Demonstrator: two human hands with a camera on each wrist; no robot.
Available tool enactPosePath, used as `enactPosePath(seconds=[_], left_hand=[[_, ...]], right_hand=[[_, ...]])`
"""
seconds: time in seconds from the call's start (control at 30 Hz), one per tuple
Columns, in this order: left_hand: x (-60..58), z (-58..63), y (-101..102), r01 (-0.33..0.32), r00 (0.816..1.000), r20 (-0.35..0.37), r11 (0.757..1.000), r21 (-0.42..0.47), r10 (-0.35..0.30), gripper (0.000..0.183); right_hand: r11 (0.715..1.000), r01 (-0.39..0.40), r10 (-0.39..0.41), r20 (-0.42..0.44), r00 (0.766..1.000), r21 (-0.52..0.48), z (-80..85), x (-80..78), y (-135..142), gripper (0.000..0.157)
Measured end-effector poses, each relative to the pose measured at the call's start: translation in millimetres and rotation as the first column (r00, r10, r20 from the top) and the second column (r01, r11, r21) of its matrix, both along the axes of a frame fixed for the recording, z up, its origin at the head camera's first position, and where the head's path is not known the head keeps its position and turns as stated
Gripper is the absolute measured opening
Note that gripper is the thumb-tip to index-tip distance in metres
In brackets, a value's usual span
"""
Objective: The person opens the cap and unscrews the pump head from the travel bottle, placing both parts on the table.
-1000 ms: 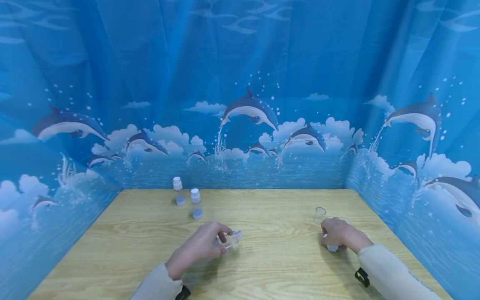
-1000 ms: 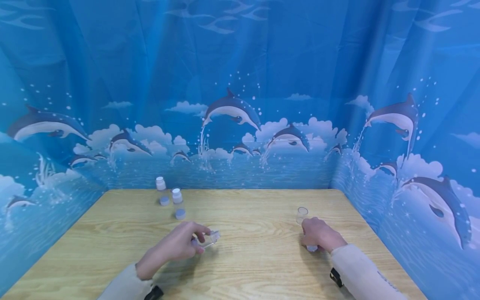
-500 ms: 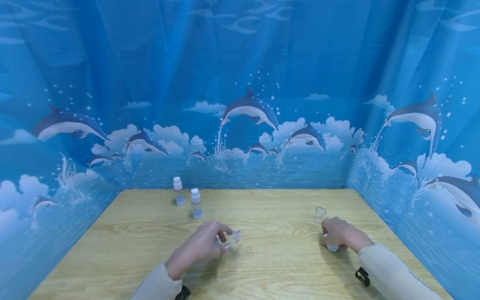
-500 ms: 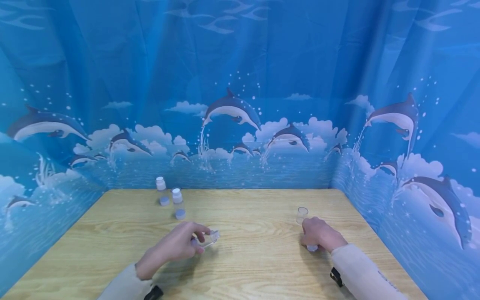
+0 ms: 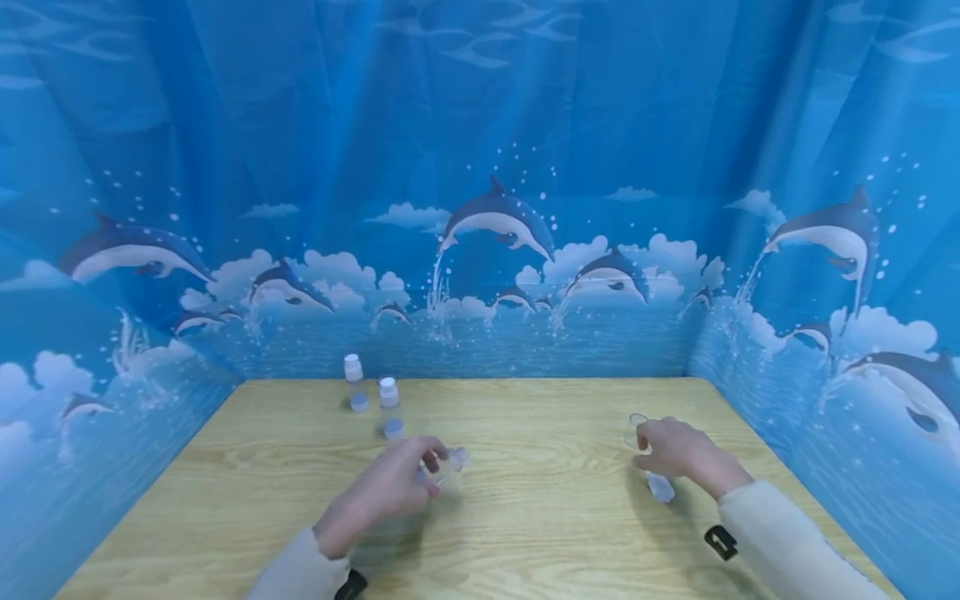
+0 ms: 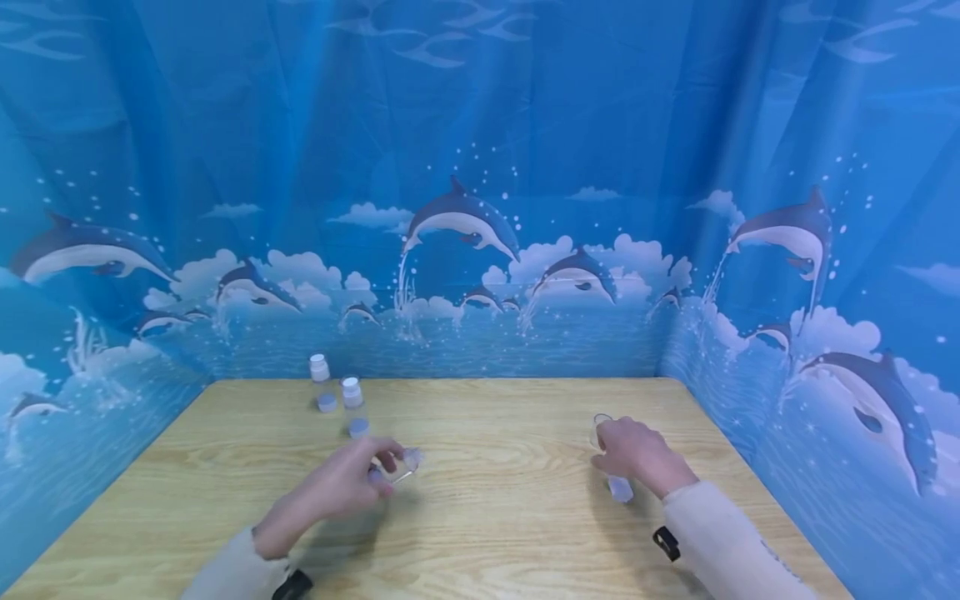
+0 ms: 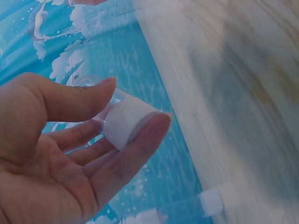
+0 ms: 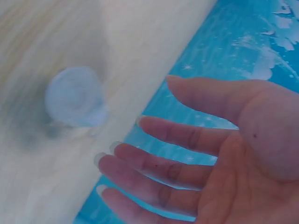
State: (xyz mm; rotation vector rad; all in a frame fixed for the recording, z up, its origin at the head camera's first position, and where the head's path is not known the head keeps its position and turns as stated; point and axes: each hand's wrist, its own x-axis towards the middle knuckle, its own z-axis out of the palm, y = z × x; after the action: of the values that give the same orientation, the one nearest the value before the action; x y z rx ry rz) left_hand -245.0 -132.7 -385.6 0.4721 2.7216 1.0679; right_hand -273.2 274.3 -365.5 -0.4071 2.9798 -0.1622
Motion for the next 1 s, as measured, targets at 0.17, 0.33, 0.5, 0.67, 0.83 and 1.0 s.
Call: enactPosePath(seconds=[0.17, 0.33, 0.5, 0.67, 0.83, 1.0], left_hand=[[2.4, 3.8, -14.3, -0.056, 0.996, -0.063, 0.998, 0.022, 0.058, 0.048], [2.7, 5.3, -32.4, -0.108, 0.984, -0.143, 0.994, 0.011, 0.108, 0.049], [1.1, 6.2, -52.0, -0.131, 0.978, -0.166, 0.991, -0.003, 0.129, 0.058], [-1.5, 5.5, -73.1, -0.122, 0.971, -0.207, 0.992, 0.015, 0.123, 0.048], [-8.6, 1.6, -91.7, -0.138, 0.969, -0.204, 0.990, 0.018, 0.139, 0.044], [-14.9, -3.3, -108.8, -0.195, 0.958, -0.216, 0.981, -0.015, 0.187, 0.045]], right_hand=[[0.997, -0.049, 0.047, -0.045, 0.998, -0.053, 7.6, 5.9, -16.3, 0.023], [0.993, -0.088, 0.085, -0.047, 0.995, -0.073, 11.2, 9.1, -34.6, 0.022], [0.989, -0.089, 0.087, -0.023, 0.996, -0.115, 12.7, 9.4, -47.3, 0.021], [0.982, -0.110, 0.108, -0.021, 0.994, -0.153, 14.7, 8.1, -56.9, 0.022], [0.984, -0.109, 0.106, -0.029, 0.994, -0.140, 17.3, 6.7, -65.4, 0.025], [0.976, -0.126, 0.125, -0.015, 0.992, -0.177, 18.4, 6.9, -74.0, 0.026]])
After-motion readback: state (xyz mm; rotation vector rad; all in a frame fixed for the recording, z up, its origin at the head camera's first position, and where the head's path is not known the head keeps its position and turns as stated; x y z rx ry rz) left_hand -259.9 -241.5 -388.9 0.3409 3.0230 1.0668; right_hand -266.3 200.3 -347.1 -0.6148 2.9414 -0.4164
